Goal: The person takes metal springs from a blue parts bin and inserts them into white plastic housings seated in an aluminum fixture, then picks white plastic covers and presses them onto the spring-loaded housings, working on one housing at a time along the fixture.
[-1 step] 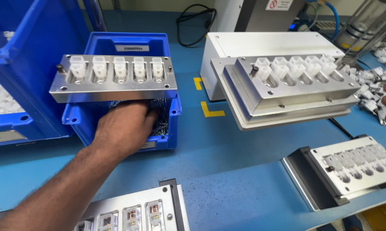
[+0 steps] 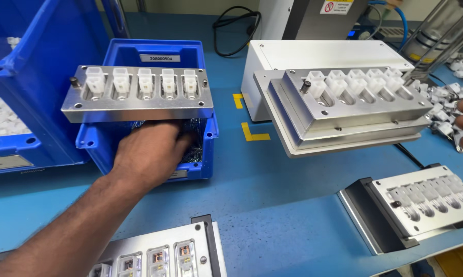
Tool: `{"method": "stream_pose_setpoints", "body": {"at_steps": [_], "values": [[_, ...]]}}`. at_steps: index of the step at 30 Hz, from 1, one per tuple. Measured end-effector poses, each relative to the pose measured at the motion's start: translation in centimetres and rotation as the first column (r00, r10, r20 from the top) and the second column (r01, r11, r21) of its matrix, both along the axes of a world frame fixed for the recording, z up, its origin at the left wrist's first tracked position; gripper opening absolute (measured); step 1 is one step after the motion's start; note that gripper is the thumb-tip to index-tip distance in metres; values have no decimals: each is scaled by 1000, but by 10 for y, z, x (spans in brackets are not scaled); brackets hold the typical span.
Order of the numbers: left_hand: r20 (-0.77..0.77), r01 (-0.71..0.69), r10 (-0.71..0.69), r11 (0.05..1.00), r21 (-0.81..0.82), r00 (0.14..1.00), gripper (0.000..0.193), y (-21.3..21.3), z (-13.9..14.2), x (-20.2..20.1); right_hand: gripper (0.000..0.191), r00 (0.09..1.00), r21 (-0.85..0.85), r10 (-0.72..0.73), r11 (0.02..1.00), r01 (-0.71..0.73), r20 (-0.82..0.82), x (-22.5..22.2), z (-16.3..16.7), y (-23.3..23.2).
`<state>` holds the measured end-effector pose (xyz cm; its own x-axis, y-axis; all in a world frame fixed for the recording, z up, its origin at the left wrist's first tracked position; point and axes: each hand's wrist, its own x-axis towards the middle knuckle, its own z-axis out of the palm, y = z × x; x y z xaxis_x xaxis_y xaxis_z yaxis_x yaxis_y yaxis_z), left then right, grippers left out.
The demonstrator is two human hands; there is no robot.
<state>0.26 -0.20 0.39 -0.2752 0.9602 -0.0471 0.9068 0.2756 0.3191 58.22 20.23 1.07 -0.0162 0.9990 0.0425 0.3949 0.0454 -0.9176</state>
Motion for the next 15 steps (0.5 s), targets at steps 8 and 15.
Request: {"method": "stream_pose_setpoints", "body": {"at_steps": [8,15], "values": [[19,-99,100,995,-9,995,50,-5,29,13,36,962,-89,-267,958,271,53,-43,23,-14],[-97,-75,76,997,19,992,33,-7,36,24,46,930,-125,-347,924,361,118,-47,36,-64]]}}
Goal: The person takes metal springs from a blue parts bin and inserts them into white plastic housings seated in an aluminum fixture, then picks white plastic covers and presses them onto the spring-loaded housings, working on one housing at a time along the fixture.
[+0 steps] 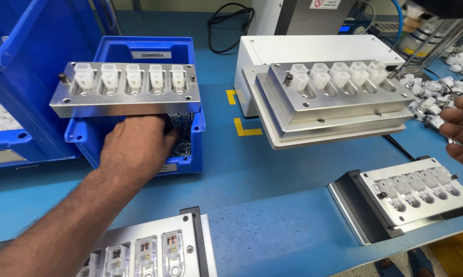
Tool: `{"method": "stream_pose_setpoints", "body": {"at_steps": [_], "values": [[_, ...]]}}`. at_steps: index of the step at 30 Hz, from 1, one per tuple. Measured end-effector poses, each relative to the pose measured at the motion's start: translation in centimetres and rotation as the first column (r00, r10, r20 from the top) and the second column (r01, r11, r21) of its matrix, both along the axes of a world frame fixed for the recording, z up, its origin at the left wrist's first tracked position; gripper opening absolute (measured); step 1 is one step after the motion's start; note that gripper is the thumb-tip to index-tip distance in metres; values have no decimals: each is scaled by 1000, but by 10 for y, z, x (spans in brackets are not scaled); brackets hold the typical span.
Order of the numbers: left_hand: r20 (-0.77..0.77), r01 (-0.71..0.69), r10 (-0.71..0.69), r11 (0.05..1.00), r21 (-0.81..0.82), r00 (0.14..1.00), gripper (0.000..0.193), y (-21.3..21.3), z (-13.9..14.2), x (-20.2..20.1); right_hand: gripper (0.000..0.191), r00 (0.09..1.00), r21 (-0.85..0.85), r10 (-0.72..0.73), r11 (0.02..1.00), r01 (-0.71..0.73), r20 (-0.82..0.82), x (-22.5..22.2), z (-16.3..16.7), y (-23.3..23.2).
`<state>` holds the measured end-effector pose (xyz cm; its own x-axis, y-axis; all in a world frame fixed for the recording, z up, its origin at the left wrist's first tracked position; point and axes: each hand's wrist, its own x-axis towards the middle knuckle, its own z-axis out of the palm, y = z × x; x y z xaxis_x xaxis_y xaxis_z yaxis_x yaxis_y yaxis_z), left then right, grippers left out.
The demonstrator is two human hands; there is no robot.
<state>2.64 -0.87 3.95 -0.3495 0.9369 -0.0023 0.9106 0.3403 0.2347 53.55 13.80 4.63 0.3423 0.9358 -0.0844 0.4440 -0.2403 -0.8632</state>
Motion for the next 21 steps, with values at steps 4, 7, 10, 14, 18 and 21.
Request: {"method": "stream_pose_setpoints", "body": {"at_steps": [4,7,10,14,18,21], "values": [[-57,9,-6,998,62,998,29,-6,-19,-4,38,971,198,232,951,-238,53,-5,-10,-19],[-86,59,-39,968,243,995,32,-25,-7,5,43,993,-4,-11,1000,12,117,-8,-8,-9],[16,-45,42,965,258,999,35,-35,-3,2,39,996,-3,-45,999,45,80,-11,-12,-16],[668,-381,65,861,338,741,43,-48,13,5,32,983,119,131,986,-116,-127,-59,14,-42],[999,-556,7,831,19,44,42,-52,32,42,30,898,165,418,904,-395,-139,-151,25,-95],[978,-449,-96,893,2,-186,41,-37,33,83,33,797,98,581,813,-573,-163,-211,24,-120]]}}
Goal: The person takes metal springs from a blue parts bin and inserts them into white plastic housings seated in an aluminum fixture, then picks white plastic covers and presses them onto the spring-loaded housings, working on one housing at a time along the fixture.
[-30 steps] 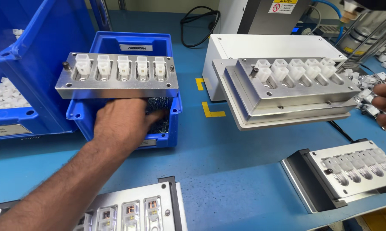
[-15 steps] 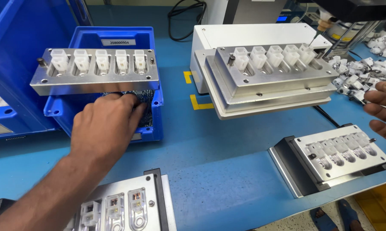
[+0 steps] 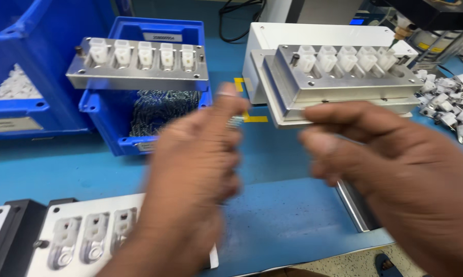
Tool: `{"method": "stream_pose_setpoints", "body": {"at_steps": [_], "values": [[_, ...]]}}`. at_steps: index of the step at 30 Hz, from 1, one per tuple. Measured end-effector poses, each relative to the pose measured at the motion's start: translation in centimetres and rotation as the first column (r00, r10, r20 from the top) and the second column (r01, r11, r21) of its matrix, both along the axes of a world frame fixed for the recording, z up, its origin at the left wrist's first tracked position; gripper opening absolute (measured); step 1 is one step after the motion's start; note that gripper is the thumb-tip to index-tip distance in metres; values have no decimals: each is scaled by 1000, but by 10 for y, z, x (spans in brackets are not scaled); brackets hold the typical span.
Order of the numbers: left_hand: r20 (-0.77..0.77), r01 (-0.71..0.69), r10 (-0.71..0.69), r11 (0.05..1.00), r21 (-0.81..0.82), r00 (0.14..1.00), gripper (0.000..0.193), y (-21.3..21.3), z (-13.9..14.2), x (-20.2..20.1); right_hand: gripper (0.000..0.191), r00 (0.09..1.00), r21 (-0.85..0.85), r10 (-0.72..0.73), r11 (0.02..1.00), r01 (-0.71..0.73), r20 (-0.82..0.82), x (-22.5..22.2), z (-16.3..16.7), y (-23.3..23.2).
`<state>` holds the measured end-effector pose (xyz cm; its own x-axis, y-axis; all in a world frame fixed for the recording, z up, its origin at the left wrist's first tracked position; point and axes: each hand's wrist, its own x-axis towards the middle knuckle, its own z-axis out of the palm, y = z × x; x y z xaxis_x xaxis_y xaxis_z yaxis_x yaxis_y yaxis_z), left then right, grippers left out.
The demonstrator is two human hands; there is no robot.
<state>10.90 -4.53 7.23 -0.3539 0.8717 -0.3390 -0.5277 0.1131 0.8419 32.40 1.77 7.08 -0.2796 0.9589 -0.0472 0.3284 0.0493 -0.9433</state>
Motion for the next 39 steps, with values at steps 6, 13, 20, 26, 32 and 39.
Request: {"method": "stream_pose_setpoints", "body": {"at_steps": [6,13,20,26,32,39], "values": [[209,123,-104,989,-79,972,38,27,-10,33,29,1000,-65,20,998,-22,-20,-54,7,1],[393,329,-250,932,-148,885,37,-1,-27,89,28,954,111,-253,965,237,161,32,-7,-32],[796,161,36,973,-166,604,26,29,-66,131,29,816,490,-546,773,402,191,184,-2,31],[613,72,293,864,-499,734,28,16,-60,165,29,806,458,-474,840,292,355,260,-52,66],[467,66,90,949,-308,880,30,17,-63,187,22,911,285,-287,937,203,296,259,-65,85],[417,154,-43,959,-238,908,39,26,-41,211,24,832,395,-179,917,-52,525,269,-79,97]]}}
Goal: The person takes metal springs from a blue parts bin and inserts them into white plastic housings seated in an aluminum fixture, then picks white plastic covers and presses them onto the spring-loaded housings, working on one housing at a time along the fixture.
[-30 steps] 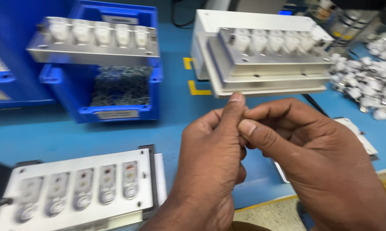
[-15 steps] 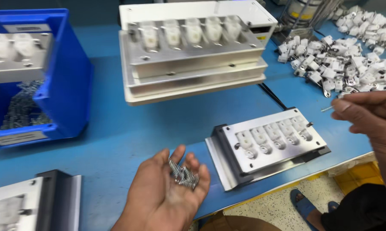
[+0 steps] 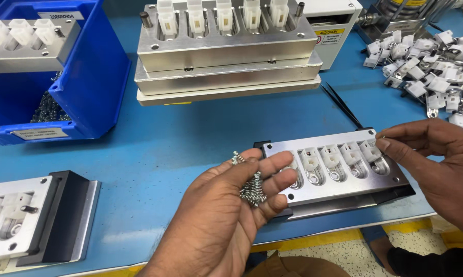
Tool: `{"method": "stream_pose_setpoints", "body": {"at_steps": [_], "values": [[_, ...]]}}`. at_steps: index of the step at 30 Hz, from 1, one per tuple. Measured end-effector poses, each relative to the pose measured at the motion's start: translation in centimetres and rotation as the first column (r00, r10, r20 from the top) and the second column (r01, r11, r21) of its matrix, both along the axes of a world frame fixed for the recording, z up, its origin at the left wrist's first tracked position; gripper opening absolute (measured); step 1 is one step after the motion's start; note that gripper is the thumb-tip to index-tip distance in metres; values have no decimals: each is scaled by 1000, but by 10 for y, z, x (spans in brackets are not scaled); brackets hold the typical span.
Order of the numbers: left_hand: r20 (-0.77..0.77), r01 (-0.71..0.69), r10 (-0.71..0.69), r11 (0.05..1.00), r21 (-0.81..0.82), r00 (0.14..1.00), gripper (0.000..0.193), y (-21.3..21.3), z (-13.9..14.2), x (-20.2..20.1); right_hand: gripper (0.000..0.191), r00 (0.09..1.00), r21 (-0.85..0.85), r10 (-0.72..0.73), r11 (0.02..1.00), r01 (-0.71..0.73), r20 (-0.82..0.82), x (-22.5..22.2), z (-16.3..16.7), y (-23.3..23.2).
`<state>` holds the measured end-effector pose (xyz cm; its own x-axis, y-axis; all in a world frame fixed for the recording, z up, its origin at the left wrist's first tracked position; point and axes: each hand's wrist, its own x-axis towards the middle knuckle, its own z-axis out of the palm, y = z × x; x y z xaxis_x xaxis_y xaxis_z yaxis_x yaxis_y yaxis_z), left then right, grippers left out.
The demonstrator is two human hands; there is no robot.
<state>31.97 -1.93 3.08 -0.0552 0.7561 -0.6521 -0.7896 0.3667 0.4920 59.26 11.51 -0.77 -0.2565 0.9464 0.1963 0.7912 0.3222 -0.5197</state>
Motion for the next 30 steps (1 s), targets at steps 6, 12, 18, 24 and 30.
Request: {"method": "stream_pose_setpoints", "body": {"at_steps": [6,12,18,24,30], "values": [[-93,247,-233,951,189,968,42,0,-10,17,20,991,190,93,976,-110,96,-7,3,-7],[-128,437,-419,882,177,899,37,16,-13,45,24,996,17,35,999,-34,-77,-12,16,-20],[-573,589,-368,764,262,733,33,24,-9,63,32,834,-595,-309,803,-29,-458,-18,19,-42],[-786,761,-422,642,94,453,39,24,3,62,33,786,-812,-546,576,101,-290,-30,37,-33],[-661,786,-600,618,-26,450,40,23,10,59,30,833,-729,-381,683,-38,-401,-27,38,-23]]}}
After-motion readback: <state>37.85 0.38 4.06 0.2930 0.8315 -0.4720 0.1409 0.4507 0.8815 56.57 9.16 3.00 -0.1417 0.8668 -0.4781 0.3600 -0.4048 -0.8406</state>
